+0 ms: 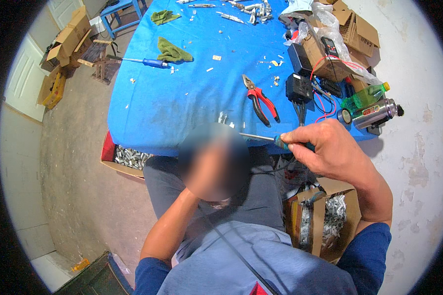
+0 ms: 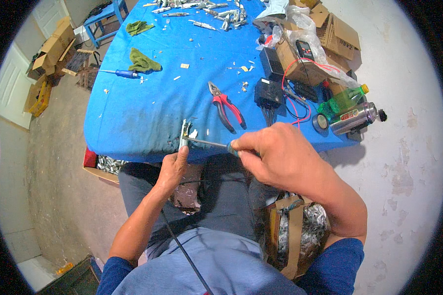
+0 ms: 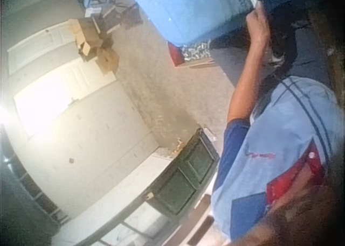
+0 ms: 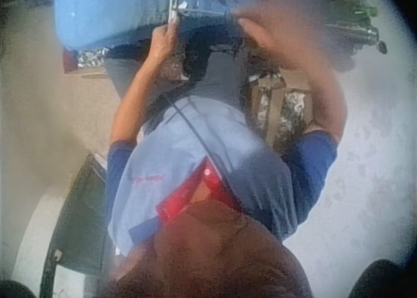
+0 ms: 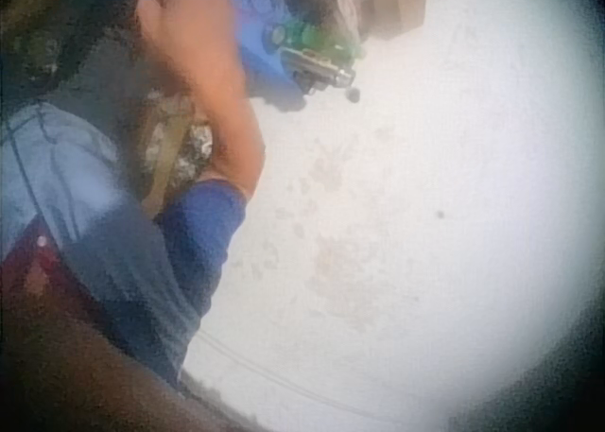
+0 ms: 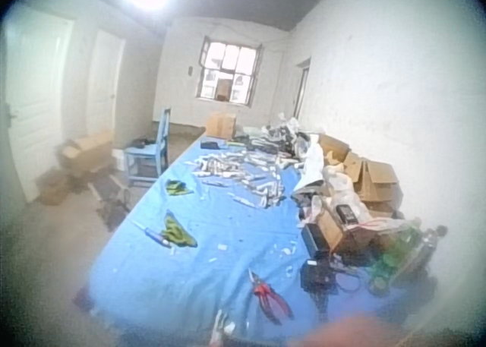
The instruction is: The person uses a pair of pliers and a screwdriver to disassemble a small electronic component by hand. They hold the component, grip and pull at parts with the pliers, and then use the screwdriver to loosen or remove internal elements.
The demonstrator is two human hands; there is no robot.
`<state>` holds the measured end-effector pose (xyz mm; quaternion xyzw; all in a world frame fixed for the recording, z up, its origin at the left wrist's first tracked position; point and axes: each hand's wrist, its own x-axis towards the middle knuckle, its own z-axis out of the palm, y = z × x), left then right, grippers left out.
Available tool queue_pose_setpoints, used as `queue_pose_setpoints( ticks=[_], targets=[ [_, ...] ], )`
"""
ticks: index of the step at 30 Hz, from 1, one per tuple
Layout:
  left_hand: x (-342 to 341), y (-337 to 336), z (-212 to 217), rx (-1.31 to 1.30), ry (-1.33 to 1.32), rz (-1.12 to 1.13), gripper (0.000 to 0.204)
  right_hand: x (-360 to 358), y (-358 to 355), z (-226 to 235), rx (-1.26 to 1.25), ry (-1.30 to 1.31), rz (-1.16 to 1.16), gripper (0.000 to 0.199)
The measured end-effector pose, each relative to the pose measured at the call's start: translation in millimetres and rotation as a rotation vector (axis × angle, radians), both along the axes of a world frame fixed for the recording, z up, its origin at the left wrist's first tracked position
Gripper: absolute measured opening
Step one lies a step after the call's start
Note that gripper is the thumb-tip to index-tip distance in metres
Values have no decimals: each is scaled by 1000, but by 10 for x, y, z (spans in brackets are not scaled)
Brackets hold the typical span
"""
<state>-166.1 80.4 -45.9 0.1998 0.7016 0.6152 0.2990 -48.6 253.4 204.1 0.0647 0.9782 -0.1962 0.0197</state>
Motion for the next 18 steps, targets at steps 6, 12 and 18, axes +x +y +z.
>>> queue_pose_setpoints(
  ticks=[6, 12, 18],
  targets=[
    [50, 17, -96, 57, 21, -27, 62, -71, 44, -84, -150, -22, -86, 19],
    [-117, -30, 140, -281, -101, -320, 32, 60, -72, -150, -210, 28, -161, 18],
    [-86, 15, 58, -95, -198, -68, 66, 203, 45, 8, -212, 1, -285, 19]
  ],
)
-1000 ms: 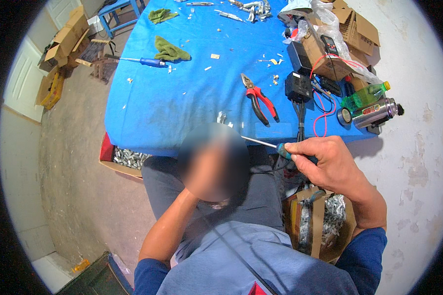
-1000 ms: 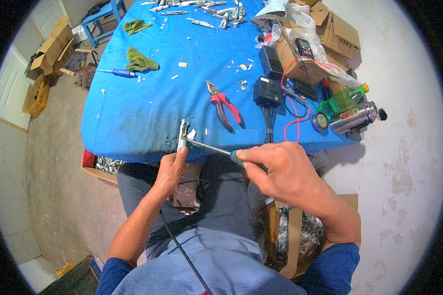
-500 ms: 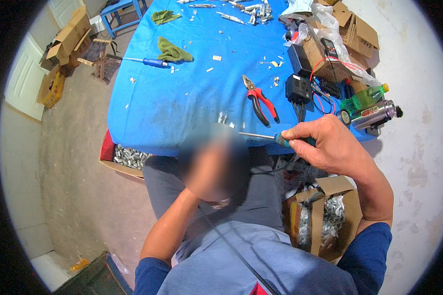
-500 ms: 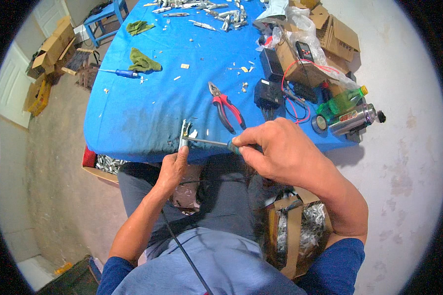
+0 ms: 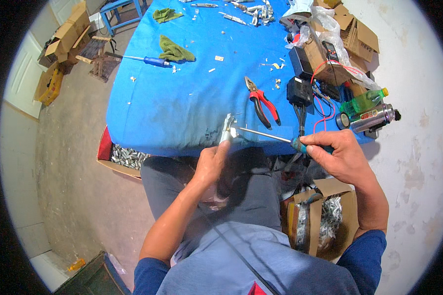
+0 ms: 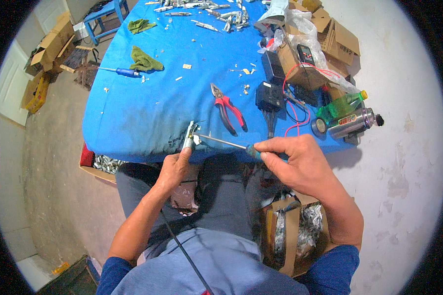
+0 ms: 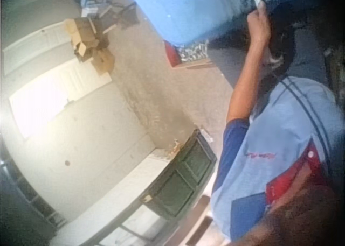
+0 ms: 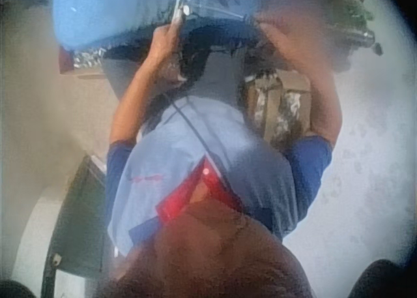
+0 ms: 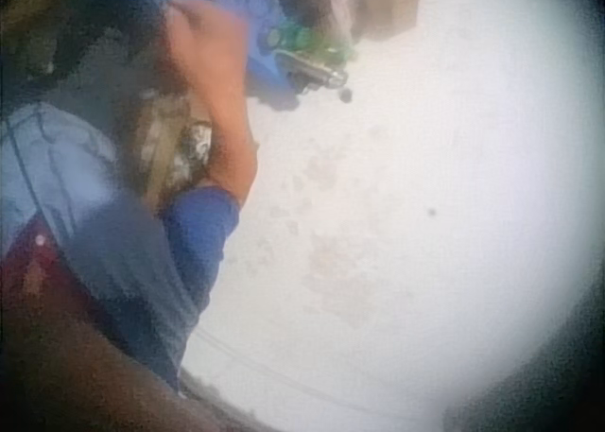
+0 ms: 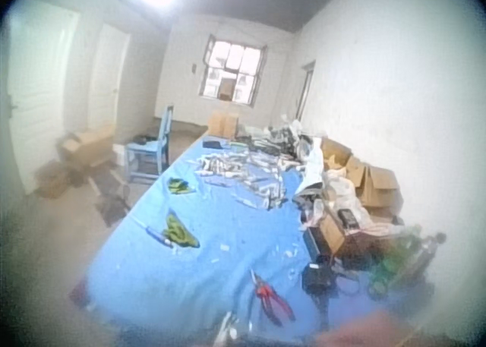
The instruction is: The person uses a pair of pliers and a screwdriver to disassemble a small electronic component by hand. They hold the component, grip and pull at parts with the pliers, and then use the screwdriver to loosen or remove internal elements.
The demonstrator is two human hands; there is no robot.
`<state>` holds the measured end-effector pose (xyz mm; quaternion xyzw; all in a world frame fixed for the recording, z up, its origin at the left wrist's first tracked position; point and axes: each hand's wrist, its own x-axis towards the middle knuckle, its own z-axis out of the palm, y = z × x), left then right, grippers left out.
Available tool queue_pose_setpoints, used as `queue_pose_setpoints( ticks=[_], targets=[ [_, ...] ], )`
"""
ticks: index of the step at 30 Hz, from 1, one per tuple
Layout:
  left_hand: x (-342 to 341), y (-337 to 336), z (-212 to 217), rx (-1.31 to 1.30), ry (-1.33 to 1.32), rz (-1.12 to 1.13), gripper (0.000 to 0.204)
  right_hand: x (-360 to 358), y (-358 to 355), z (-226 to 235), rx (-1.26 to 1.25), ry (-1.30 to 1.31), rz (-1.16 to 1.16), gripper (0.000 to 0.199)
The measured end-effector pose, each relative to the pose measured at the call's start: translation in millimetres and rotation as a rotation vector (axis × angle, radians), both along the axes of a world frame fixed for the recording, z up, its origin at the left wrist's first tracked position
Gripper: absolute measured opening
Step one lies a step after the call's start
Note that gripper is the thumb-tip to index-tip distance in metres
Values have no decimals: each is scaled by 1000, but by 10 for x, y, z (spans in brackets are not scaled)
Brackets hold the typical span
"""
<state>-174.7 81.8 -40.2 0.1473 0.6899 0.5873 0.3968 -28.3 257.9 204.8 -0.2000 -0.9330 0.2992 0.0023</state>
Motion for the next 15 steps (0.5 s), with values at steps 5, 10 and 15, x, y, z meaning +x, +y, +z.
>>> queue_pose_setpoints(
  ticks=[5, 10, 15],
  targets=[
    [-3, 11, -20, -5, -62, -10, 64, -23, 35, -54, -16, -73, -8, 20],
    [-43, -8, -8, -11, -91, -29, 64, -65, 61, -185, -52, -5, 60, 20],
    [-28, -28, 58, 26, -158, -29, 66, -149, 128, -157, -22, -76, 126, 22]
  ],
)
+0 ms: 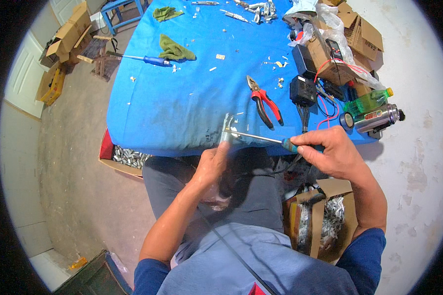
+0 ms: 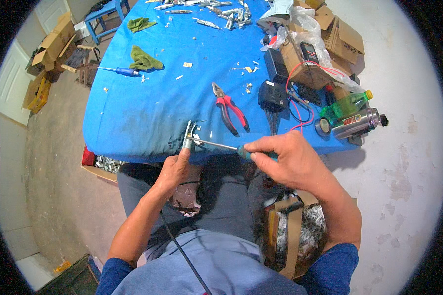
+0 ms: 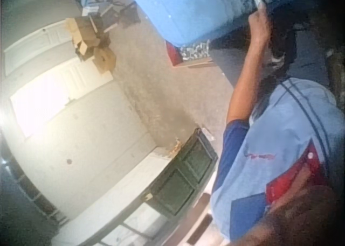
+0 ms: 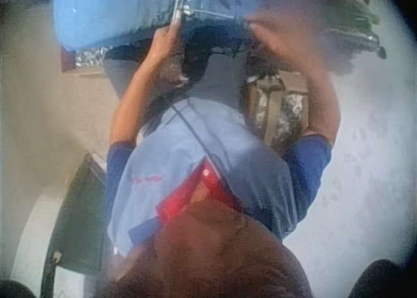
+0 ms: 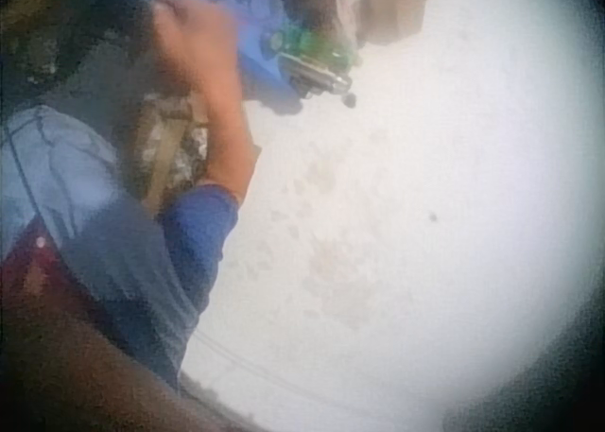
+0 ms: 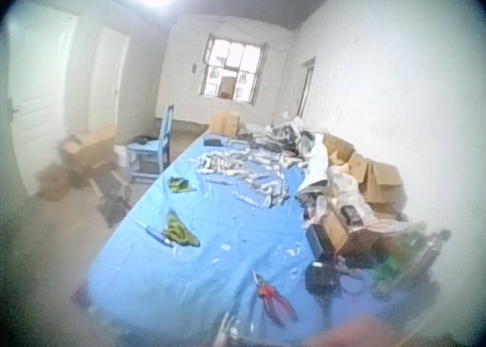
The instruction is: The person uses a pair of pliers and a screwdriver to disassemble a small electronic component by hand. They hold the component, grip and pull at parts with the pliers, and then use the screwdriver to loosen or remove internal elements.
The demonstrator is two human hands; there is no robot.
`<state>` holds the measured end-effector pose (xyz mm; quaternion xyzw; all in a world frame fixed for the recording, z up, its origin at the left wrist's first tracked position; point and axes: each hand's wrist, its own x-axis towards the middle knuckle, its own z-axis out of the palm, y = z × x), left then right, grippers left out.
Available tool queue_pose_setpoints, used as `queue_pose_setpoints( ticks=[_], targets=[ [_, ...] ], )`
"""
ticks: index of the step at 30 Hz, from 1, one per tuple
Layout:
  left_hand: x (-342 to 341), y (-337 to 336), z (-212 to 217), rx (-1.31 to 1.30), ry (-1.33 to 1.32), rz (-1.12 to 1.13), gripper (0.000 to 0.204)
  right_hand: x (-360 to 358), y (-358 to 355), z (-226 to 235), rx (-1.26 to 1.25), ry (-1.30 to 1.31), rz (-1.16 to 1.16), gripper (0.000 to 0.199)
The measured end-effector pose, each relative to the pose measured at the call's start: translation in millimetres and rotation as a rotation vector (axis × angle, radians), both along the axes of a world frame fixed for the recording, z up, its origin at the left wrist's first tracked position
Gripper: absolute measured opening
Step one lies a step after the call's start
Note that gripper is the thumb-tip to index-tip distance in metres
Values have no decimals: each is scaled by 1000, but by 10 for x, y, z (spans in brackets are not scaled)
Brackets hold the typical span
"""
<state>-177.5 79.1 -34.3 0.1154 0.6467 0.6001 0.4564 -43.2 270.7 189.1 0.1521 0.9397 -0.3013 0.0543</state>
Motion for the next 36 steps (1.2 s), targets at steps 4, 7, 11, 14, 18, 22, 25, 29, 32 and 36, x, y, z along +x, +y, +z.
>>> queue_pose_setpoints(
  ticks=[4, 7, 11, 14, 18, 22, 25, 29, 32, 36],
  targets=[
    [-11, -4, -54, 12, -30, -31, 67, -93, 213, -28, -176, -131, -128, 23],
    [3, -9, -53, 30, -70, -23, 63, -121, 453, -140, -416, -205, -248, 25],
    [-20, -15, -78, 65, -82, -45, 64, -147, 570, -280, -561, -214, -316, 27],
    [13, -47, -103, 41, -75, -48, 67, -95, 676, -416, -673, -227, -329, 29],
    [-14, -47, -48, 42, -83, -27, 65, -55, 835, -604, -829, -296, -425, 34],
    [-46, -64, 28, 79, -157, -20, 61, 23, 834, -724, -925, -257, -471, 30],
    [-37, -76, -18, 143, -227, -24, 59, 36, 702, -635, -637, -215, -339, 28],
    [-58, -119, -6, 157, -271, -38, 60, -3, 289, -312, -213, -24, -106, 22],
    [-69, -119, 16, 165, -263, -36, 59, -33, 151, -170, -112, 27, -16, 22],
    [-112, -117, 36, 120, -227, -43, 62, -74, 99, -57, -31, 15, 8, 22]
  ],
)
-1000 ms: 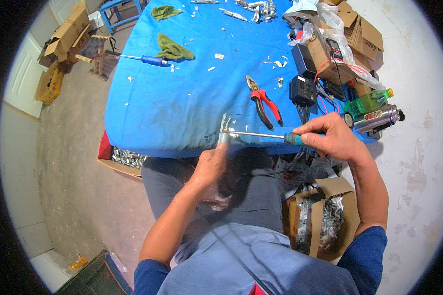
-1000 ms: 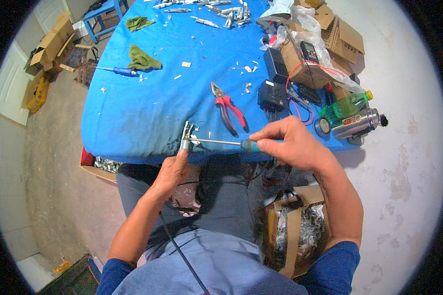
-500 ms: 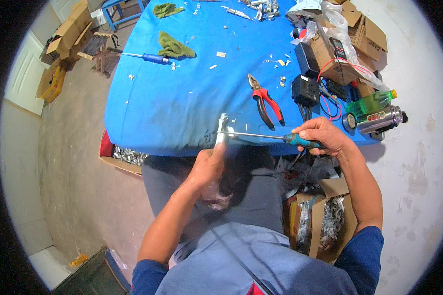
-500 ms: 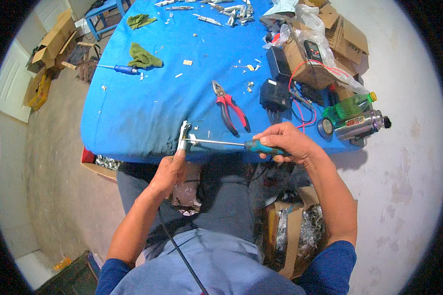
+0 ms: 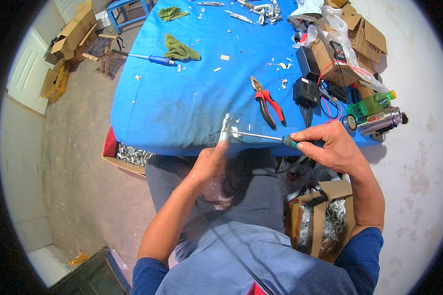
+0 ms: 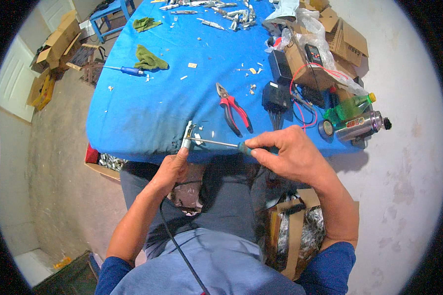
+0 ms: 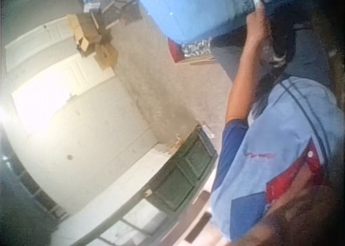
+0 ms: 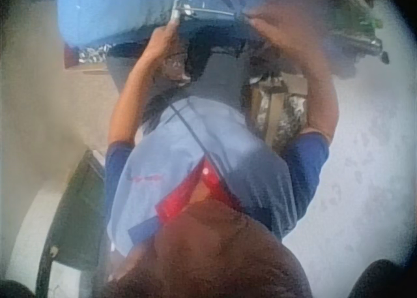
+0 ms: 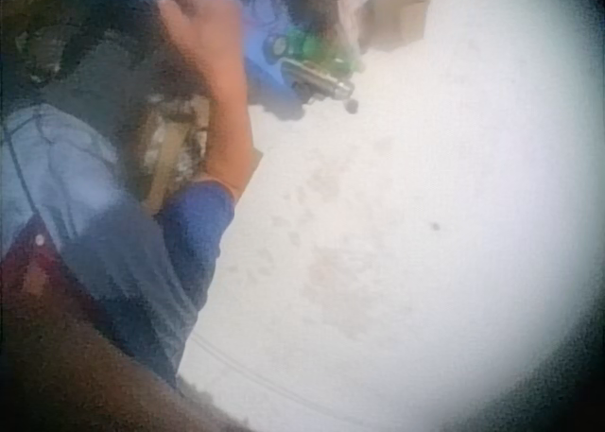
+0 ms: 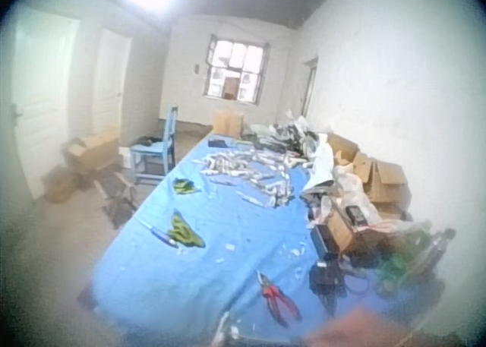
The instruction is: The person uses a pair of pliers and a screwdriver to disassemble a small electronic component by hand. They hold the component, grip and pull at parts with the pliers, and then use the screwdriver to loosen or remove internal elements.
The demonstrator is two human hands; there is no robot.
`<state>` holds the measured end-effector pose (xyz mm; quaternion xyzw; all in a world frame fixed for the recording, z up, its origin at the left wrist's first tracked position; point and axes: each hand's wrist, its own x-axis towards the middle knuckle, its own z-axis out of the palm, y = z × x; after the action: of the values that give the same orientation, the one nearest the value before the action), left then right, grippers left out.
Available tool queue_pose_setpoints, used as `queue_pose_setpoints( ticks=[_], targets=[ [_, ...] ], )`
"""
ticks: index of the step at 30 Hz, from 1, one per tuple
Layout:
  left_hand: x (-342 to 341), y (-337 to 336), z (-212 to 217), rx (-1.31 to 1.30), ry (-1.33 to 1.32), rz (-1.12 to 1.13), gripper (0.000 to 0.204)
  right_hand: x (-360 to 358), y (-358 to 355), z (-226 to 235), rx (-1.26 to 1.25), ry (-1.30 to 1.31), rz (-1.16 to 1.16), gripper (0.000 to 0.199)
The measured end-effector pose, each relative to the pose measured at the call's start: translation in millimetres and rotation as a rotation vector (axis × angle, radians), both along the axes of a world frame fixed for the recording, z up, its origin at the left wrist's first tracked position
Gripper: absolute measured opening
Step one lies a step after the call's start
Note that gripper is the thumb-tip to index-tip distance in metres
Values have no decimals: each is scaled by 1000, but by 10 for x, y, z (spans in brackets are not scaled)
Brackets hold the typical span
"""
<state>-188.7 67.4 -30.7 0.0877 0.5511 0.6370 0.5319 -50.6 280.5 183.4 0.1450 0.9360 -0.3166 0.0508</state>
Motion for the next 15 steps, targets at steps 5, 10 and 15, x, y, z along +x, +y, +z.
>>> queue_pose_setpoints(
  ticks=[5, 10, 15],
  targets=[
    [-16, -5, -67, -75, 92, -7, 64, 10, -74, 67, 93, 47, 79, 21],
    [19, 13, -4, -28, 90, 24, 58, 3, -103, 143, 70, 16, 37, 21],
    [-18, 3, -50, -14, 30, -6, 57, -12, -126, 183, 55, -19, 6, 21]
  ],
)
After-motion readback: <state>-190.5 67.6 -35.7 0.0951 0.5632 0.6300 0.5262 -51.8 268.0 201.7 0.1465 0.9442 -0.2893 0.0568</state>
